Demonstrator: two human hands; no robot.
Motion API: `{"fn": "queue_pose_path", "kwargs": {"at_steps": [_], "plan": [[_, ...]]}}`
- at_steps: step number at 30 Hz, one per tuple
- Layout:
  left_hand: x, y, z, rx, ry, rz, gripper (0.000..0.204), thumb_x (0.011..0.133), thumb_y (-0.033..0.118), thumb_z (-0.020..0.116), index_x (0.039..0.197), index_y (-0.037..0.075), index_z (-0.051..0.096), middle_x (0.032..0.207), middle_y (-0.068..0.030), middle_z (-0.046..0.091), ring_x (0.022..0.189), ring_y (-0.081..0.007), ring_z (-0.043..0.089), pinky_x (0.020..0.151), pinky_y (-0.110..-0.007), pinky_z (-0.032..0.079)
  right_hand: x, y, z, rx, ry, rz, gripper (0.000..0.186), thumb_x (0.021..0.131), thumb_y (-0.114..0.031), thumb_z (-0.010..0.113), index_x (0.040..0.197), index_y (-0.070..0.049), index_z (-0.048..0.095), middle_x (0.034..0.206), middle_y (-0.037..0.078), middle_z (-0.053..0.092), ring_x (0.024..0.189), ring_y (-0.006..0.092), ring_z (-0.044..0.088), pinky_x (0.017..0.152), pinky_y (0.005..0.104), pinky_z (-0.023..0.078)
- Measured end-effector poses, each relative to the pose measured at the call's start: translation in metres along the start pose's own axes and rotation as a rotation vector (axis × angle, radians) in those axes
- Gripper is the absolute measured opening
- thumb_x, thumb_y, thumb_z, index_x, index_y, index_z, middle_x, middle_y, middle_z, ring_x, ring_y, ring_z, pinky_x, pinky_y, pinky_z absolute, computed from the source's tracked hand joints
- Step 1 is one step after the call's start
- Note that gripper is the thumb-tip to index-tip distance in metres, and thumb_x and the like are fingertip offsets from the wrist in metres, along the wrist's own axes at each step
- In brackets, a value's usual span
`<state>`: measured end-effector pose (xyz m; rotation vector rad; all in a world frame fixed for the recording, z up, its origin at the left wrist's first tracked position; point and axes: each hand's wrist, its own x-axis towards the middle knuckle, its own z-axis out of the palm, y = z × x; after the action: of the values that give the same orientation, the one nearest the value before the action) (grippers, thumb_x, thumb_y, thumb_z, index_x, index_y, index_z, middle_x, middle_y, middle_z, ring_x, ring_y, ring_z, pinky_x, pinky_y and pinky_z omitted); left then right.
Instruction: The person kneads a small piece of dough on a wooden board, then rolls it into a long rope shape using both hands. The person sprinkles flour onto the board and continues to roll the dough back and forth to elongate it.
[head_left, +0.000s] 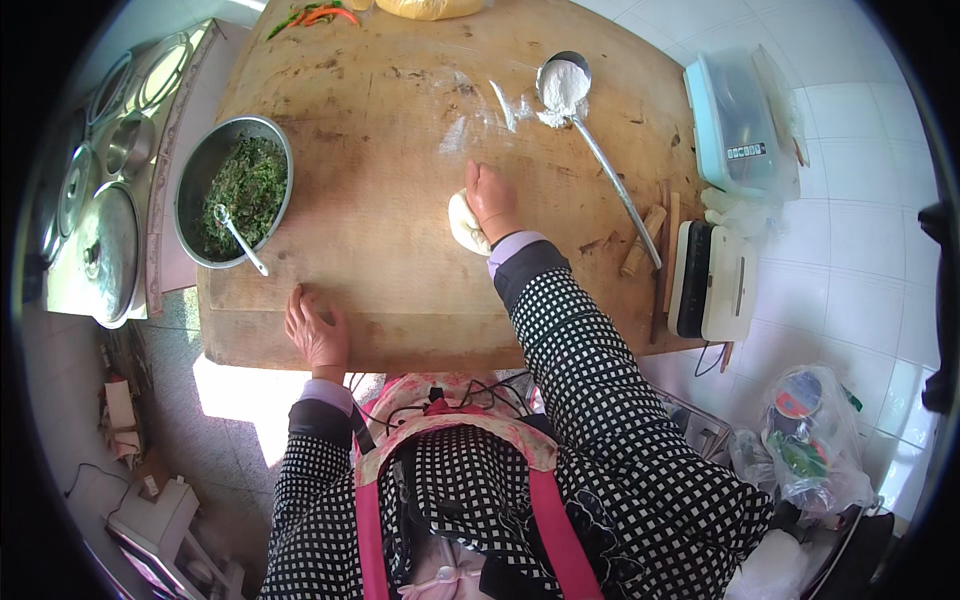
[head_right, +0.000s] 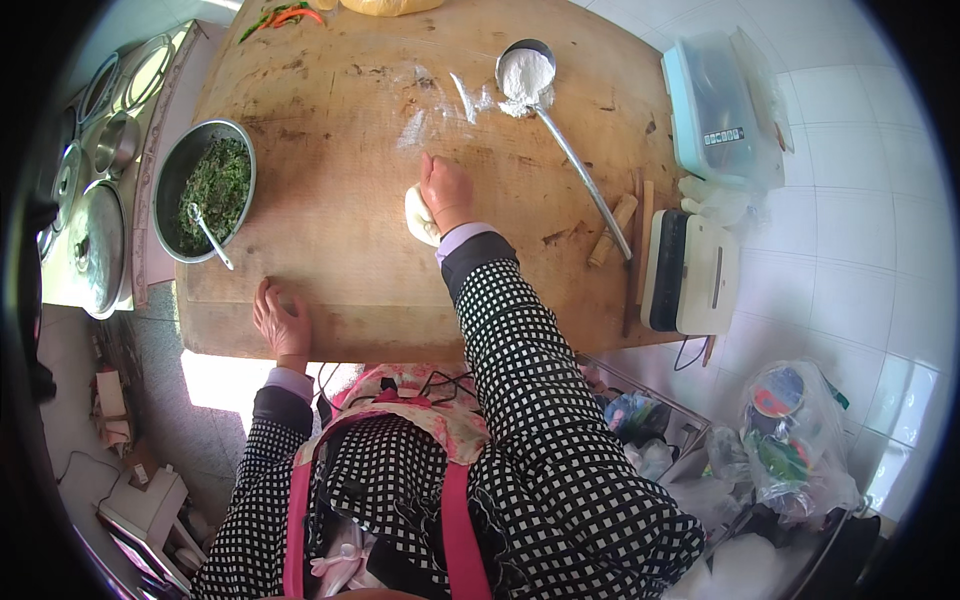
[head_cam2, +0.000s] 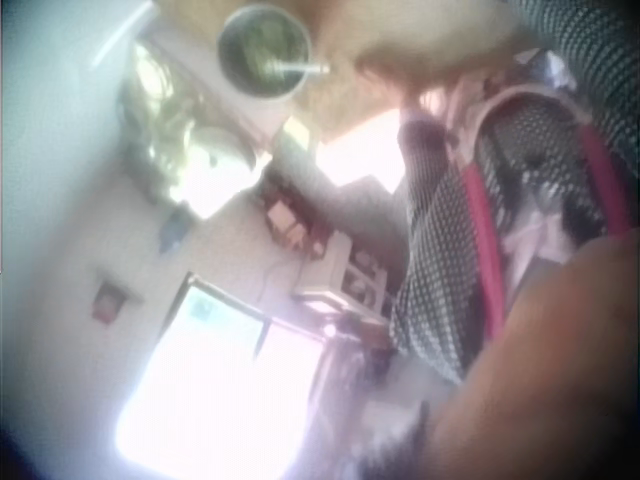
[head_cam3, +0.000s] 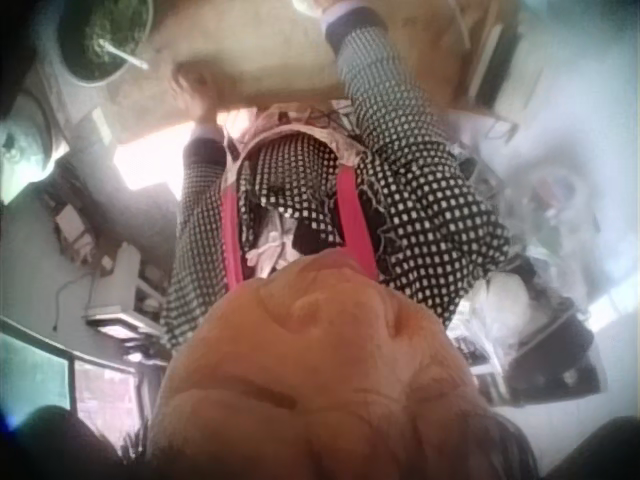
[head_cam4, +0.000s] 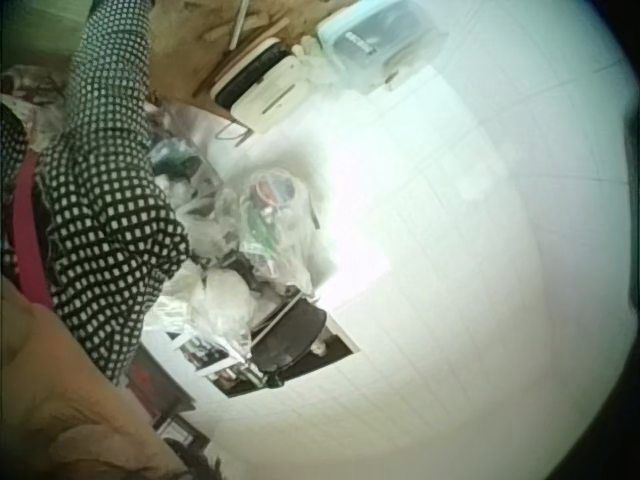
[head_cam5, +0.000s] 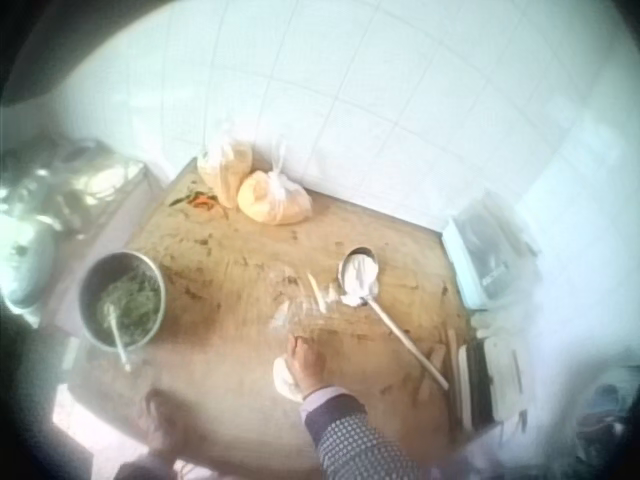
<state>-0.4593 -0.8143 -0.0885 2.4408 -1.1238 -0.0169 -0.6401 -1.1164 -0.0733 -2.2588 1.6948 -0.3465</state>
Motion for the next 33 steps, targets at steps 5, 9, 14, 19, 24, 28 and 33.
{"fn": "queue_pose_path", "kwargs": {"at_steps": [5,9,14,19,24,28,33], "plan": [[0.0,0.001,-0.002,-0.021,0.01,0.005,0.034,0.08,0.022,0.063,0.109,0.005,0.053,0.132,-0.014,0.048,0.126,-0.0326,0.041,0.104,-0.045,0.03,-0.024,-0.003,-0.044,0.154,-0.228,-0.048,0.033,0.084,-0.036,0.06,0.076,-0.004,0.063,0.078,0.019,0.065,0.077,0.0363,0.062,0.068,0.0451,0.048],[0.0,0.001,-0.002,-0.032,0.013,0.009,0.033,0.08,0.022,0.063,0.107,0.005,0.053,0.132,-0.014,0.048,0.125,-0.0324,0.041,0.104,-0.045,0.03,-0.11,-0.026,-0.036,0.053,0.228,-0.125,0.024,0.079,-0.025,0.064,0.097,-0.009,0.059,0.097,0.012,0.061,0.094,0.0325,0.055,0.083,0.0456,0.04],[0.001,0.0,0.0,-0.021,-0.006,-0.028,0.032,0.08,0.022,0.063,0.105,0.005,0.053,0.133,-0.0141,0.048,0.125,-0.0322,0.041,0.104,-0.045,0.03,-0.137,-0.034,-0.004,-0.003,0.401,-0.215,0.022,0.078,-0.024,0.063,0.094,-0.011,0.054,0.098,0.009,0.057,0.094,0.0304,0.052,0.082,0.0438,0.037],[0.002,-0.001,-0.001,-0.02,-0.038,-0.024,0.033,0.08,0.021,0.064,0.107,0.007,0.053,0.134,-0.0151,0.047,0.124,-0.0339,0.042,0.104,-0.045,0.03,-0.08,-0.033,0.011,-0.075,0.344,-0.115,0.015,0.079,-0.025,0.062,0.084,-0.011,0.058,0.083,0.008,0.057,0.083,0.0304,0.054,0.075,0.0438,0.038],[0.002,-0.002,-0.003,-0.041,-0.058,-0.022,0.031,0.08,0.021,0.064,0.105,0.007,0.053,0.135,-0.015,0.046,0.125,-0.0339,0.041,0.104,-0.045,0.03,-0.039,-0.035,0.015,-0.037,0.328,-0.065,0.017,0.083,-0.025,0.059,0.08,-0.008,0.058,0.077,0.01,0.058,0.082,0.0315,0.054,0.073,0.0452,0.041],[0.001,-0.003,-0.002,-0.036,-0.052,-0.017,0.03,0.079,0.02,0.064,0.104,0.008,0.054,0.134,-0.0151,0.047,0.125,-0.0337,0.041,0.103,-0.045,0.03,0.003,-0.027,0.016,0.024,0.335,-0.047,0.023,0.088,-0.028,0.054,0.081,-0.007,0.059,0.089,0.013,0.058,0.091,0.0325,0.054,0.079,0.0445,0.042],[0.0,-0.004,-0.003,-0.11,-0.04,-0.038,0.029,0.079,0.019,0.064,0.104,0.008,0.055,0.135,-0.0138,0.046,0.127,-0.0324,0.04,0.105,-0.046,0.028,0.008,-0.026,0.007,-0.208,0.365,-0.252,0.031,0.091,-0.032,0.05,0.103,-0.006,0.06,0.119,0.015,0.052,0.111,0.0335,0.049,0.088,0.0427,0.042]]}}
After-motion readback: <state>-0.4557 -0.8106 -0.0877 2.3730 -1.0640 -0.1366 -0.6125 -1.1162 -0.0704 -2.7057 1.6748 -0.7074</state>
